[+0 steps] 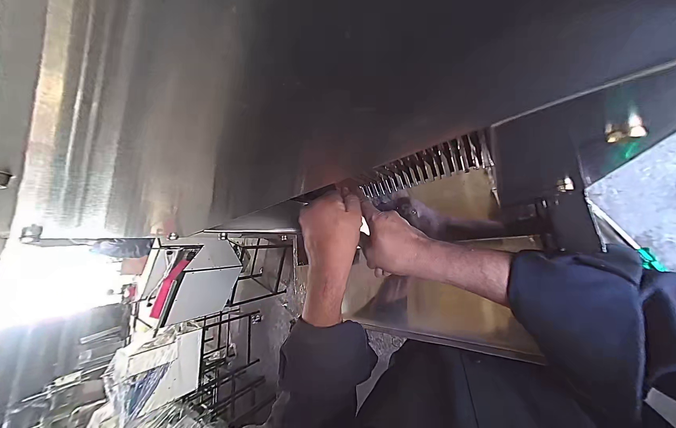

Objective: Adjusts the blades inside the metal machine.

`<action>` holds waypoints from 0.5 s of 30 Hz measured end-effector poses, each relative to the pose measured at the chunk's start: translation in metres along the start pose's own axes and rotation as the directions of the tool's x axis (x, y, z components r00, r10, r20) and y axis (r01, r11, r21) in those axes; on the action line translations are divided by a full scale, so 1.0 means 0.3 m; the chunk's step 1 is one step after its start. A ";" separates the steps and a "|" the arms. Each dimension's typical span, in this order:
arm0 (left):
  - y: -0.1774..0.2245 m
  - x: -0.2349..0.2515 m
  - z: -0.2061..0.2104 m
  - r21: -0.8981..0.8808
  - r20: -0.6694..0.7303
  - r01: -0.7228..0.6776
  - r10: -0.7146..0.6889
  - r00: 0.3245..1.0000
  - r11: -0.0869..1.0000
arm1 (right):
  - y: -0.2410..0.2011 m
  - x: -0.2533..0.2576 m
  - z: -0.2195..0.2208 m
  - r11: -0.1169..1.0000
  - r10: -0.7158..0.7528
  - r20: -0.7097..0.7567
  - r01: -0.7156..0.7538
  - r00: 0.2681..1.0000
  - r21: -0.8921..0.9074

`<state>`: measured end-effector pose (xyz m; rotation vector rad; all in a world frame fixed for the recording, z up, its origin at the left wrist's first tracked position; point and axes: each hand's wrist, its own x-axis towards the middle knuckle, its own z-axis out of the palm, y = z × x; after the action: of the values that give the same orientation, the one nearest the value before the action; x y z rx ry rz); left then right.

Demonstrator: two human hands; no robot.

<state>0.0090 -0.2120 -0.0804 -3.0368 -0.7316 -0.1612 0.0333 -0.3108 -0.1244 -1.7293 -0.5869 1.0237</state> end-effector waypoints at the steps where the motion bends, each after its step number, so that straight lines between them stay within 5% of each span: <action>1: 0.011 0.011 0.008 0.014 0.055 0.000 0.000 0.999 1.000 | 0.014 0.009 -0.001 0.999 0.018 -0.003 -0.017 1.000 0.032; 6: -0.023 -0.014 0.008 0.035 -0.087 -0.063 0.066 0.994 0.997 | 0.003 -0.001 0.000 0.997 -0.073 0.012 0.073 0.997 -0.014; 11: 0.027 0.012 0.016 0.065 0.077 0.002 -0.007 0.997 0.998 | 0.026 0.008 -0.005 0.999 0.022 0.001 -0.022 1.000 0.048; 15: -0.013 -0.008 -0.012 0.026 -0.023 -0.011 0.011 1.000 1.000 | -0.002 -0.005 -0.002 0.996 -0.077 -0.009 0.077 0.997 -0.048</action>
<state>0.0049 -0.2098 -0.0770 -3.0083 -0.7095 -0.1842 0.0331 -0.3120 -0.1233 -1.7394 -0.6713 0.9527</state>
